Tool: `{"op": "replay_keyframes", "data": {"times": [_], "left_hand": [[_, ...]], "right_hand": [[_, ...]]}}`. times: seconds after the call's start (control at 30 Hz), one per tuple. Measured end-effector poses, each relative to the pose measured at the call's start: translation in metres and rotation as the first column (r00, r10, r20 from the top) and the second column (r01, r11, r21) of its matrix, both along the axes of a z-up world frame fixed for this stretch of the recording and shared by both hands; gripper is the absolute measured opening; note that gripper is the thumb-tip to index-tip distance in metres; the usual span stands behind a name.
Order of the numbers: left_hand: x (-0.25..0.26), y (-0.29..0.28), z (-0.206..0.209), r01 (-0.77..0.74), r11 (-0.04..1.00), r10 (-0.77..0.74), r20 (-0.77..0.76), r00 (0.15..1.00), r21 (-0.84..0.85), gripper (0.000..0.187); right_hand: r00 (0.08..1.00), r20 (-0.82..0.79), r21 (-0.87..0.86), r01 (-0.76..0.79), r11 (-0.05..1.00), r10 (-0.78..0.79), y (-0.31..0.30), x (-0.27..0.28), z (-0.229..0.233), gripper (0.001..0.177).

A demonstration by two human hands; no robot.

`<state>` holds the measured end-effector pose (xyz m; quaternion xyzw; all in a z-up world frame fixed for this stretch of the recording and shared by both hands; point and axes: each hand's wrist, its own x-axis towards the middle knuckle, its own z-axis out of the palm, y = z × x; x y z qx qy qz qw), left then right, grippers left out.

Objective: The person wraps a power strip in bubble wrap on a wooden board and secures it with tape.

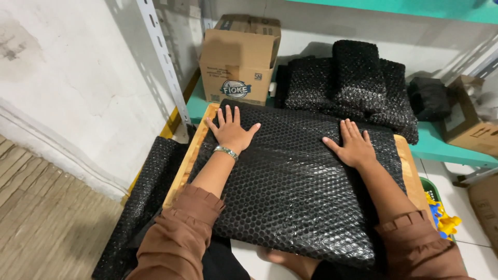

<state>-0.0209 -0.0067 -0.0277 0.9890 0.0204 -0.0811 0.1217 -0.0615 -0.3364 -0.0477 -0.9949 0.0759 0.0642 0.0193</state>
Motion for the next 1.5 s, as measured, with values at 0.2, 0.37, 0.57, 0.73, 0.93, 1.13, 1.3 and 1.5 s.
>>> {"op": "replay_keyframes", "data": {"times": [0.2,0.37,0.57,0.73,0.93,1.13,1.3,1.5], "left_hand": [[-0.001,0.003,0.003,0.018,0.999,-0.018,0.000,1.000,-0.036,0.090],[0.001,0.003,-0.002,0.020,0.997,-0.018,0.028,0.999,-0.070,0.088],[0.019,0.016,-0.025,-0.001,0.983,0.022,0.112,0.994,-0.185,0.086],[0.022,0.037,-0.033,0.069,0.997,-0.073,0.103,0.992,0.042,0.081],[0.017,0.040,-0.025,0.112,0.992,-0.117,0.091,0.989,0.055,0.082],[0.013,0.038,-0.020,0.100,0.995,-0.100,0.100,0.990,0.004,0.081],[0.015,0.045,-0.017,0.021,0.950,0.072,0.286,0.956,-0.311,0.073],[0.027,0.055,0.045,0.078,0.973,0.122,0.769,0.627,-0.219,0.045]], "right_hand": [[1.000,-0.024,0.005,-0.014,1.000,0.014,-0.007,0.002,-0.002,0.094],[1.000,0.010,0.061,0.000,0.998,-0.001,-0.017,-0.001,-0.002,0.092],[0.999,-0.019,-0.003,0.028,1.000,-0.028,-0.047,-0.012,-0.008,0.081],[0.999,-0.014,0.006,0.030,1.000,-0.029,-0.053,-0.009,-0.010,0.077],[0.999,-0.017,0.006,0.044,0.999,-0.044,-0.053,-0.008,-0.010,0.077],[0.999,-0.004,0.022,0.043,0.999,-0.043,-0.049,-0.009,-0.009,0.076],[0.995,0.088,0.149,0.043,0.988,-0.057,-0.060,-0.001,-0.018,0.075],[0.547,0.732,-0.401,-0.136,0.906,0.406,-0.028,0.018,0.030,0.036]]}}
